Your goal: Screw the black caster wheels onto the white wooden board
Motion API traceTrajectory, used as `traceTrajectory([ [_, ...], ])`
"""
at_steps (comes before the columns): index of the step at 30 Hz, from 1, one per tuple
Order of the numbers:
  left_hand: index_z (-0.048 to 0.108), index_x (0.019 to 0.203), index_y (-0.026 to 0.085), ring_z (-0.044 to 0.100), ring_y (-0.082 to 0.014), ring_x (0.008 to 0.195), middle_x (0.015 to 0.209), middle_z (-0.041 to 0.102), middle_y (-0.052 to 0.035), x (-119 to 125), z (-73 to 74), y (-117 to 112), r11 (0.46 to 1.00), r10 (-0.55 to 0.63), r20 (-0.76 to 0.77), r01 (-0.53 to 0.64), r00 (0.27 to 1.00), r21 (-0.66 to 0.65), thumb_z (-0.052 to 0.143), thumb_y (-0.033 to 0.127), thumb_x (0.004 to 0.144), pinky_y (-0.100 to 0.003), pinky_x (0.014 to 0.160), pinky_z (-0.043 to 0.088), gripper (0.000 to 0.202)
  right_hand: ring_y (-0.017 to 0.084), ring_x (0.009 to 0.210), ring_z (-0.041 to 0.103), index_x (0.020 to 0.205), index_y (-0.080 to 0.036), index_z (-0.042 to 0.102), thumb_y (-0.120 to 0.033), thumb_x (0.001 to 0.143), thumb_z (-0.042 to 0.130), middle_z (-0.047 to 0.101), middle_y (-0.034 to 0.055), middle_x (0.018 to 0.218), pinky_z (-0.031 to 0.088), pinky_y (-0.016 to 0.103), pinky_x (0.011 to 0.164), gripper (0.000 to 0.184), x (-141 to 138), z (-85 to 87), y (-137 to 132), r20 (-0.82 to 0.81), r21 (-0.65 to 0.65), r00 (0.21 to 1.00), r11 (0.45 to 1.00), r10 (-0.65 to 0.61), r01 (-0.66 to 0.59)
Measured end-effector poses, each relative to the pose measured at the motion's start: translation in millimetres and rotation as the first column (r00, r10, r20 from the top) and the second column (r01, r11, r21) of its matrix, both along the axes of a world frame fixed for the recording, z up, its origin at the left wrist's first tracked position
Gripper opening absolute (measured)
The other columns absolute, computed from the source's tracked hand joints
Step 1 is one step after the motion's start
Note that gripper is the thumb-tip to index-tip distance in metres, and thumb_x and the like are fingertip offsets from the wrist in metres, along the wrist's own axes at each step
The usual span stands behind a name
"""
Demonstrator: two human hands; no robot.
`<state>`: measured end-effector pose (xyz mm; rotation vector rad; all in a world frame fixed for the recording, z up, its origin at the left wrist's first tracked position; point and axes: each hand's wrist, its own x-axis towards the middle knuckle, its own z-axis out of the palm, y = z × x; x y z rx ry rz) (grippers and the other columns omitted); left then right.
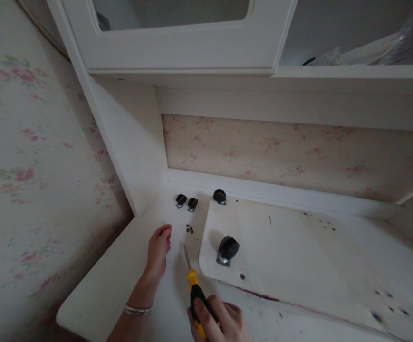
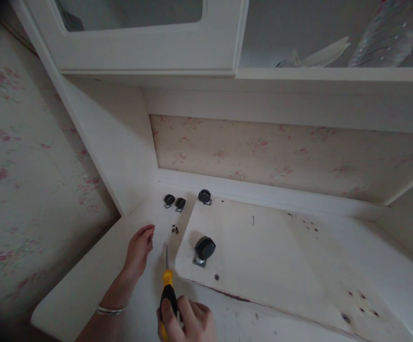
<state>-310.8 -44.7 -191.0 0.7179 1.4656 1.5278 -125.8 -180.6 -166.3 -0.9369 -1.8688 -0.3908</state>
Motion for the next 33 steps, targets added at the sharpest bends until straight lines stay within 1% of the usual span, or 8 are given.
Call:
traceTrajectory([
  [3, 0.065, 0.094, 0.014, 0.033, -0.0050, 0.047, 0.064, 0.046, 0.0060, 0.8, 0.0, 0.8, 1.000, -0.013, 0.044, 0.012, 0.999, 0.007, 0.071, 0.044, 0.062, -0.021, 0.044, 0.021, 0.044, 0.012, 0.044, 0.052, 0.103, -0.017, 0.061, -0.009, 0.085, 0.056, 0.058, -0.0005, 0.062, 0.042, 0.024, 0.040, 0.021, 1.0, -16.6, 10.8, 0.144, -0.075, 0.986, 0.994, 0.083, -0.073],
  [6, 0.065, 0.092, 0.014, 0.034, -0.0050, 0.047, 0.063, 0.047, 0.0056, 3.0, 0.9, 1.0, 1.000, -0.030, 0.060, 0.030, 0.998, 0.001, 0.072, 0.042, 0.062, -0.020, 0.044, 0.020, 0.041, 0.014, 0.048, 0.053, 0.108, -0.017, 0.061, -0.011, 0.084, 0.057, 0.058, 0.0011, 0.066, 0.040, 0.026, 0.040, 0.026, 2.9, -30.7, 20.2, 0.203, -0.132, 0.972, 0.987, 0.119, -0.093],
  [8, 0.066, 0.090, 0.014, 0.033, -0.0048, 0.047, 0.063, 0.048, 0.0055, 4.9, 2.0, 0.6, 0.999, -0.041, 0.066, 0.042, 0.997, -0.006, 0.072, 0.041, 0.061, -0.020, 0.044, 0.019, 0.040, 0.014, 0.050, 0.055, 0.111, -0.016, 0.061, -0.010, 0.084, 0.056, 0.060, 0.0020, 0.069, 0.041, 0.025, 0.041, 0.027, 3.8, -35.3, 25.2, 0.216, -0.146, 0.968, 0.985, 0.125, -0.094],
  [12, 0.066, 0.090, 0.014, 0.032, -0.0046, 0.046, 0.061, 0.047, 0.0059, 8.1, 3.9, 0.1, 0.998, -0.053, 0.071, 0.054, 0.996, -0.016, 0.072, 0.040, 0.061, -0.021, 0.043, 0.018, 0.039, 0.014, 0.052, 0.058, 0.110, -0.016, 0.060, -0.010, 0.085, 0.051, 0.062, 0.0042, 0.073, 0.042, 0.024, 0.042, 0.027, 3.2, -35.4, 29.7, 0.241, -0.129, 0.965, 0.989, 0.101, -0.071],
  [17, 0.066, 0.090, 0.015, 0.032, -0.0052, 0.047, 0.061, 0.046, 0.0058, 10.5, 5.6, 0.5, 0.998, -0.061, 0.066, 0.062, 0.996, -0.024, 0.071, 0.040, 0.061, -0.021, 0.044, 0.018, 0.038, 0.016, 0.050, 0.060, 0.113, -0.017, 0.060, -0.003, 0.079, 0.045, 0.065, 0.0060, 0.077, 0.043, 0.025, 0.038, 0.040, -1.9, -36.5, 29.8, 0.299, -0.130, 0.951, 0.991, 0.076, -0.038],
  [21, 0.066, 0.090, 0.015, 0.033, -0.0054, 0.048, 0.062, 0.047, 0.0056, 12.6, 6.8, -0.8, 0.997, -0.072, 0.054, 0.073, 0.996, -0.026, 0.070, 0.039, 0.061, -0.021, 0.045, 0.020, 0.037, 0.018, 0.050, 0.061, 0.112, -0.018, 0.060, 0.001, 0.074, 0.044, 0.067, 0.0066, 0.079, 0.043, 0.026, 0.037, 0.045, -4.4, -35.0, 31.6, 0.337, -0.104, 0.940, 0.994, 0.051, -0.017],
  [26, 0.065, 0.090, 0.015, 0.033, -0.0057, 0.048, 0.062, 0.047, 0.0055, 14.1, 8.0, -1.9, 0.995, -0.090, 0.044, 0.092, 0.995, -0.038, 0.070, 0.038, 0.062, -0.021, 0.045, 0.020, 0.037, 0.015, 0.047, 0.057, 0.113, -0.017, 0.060, -0.001, 0.077, 0.043, 0.066, 0.0061, 0.077, 0.042, 0.025, 0.037, 0.043, -2.9, -30.9, 32.6, 0.356, -0.102, 0.933, 0.995, 0.057, -0.022],
  [33, 0.066, 0.090, 0.015, 0.033, -0.0060, 0.047, 0.061, 0.047, 0.0056, 14.6, 7.4, -1.7, 0.992, -0.111, 0.029, 0.112, 0.993, -0.054, 0.070, 0.040, 0.062, -0.021, 0.044, 0.019, 0.038, 0.016, 0.051, 0.059, 0.114, -0.018, 0.060, -0.007, 0.080, 0.048, 0.067, 0.0074, 0.082, 0.044, 0.024, 0.039, 0.038, -4.1, -36.8, 32.6, 0.373, -0.104, 0.927, 0.995, 0.041, -0.002],
])
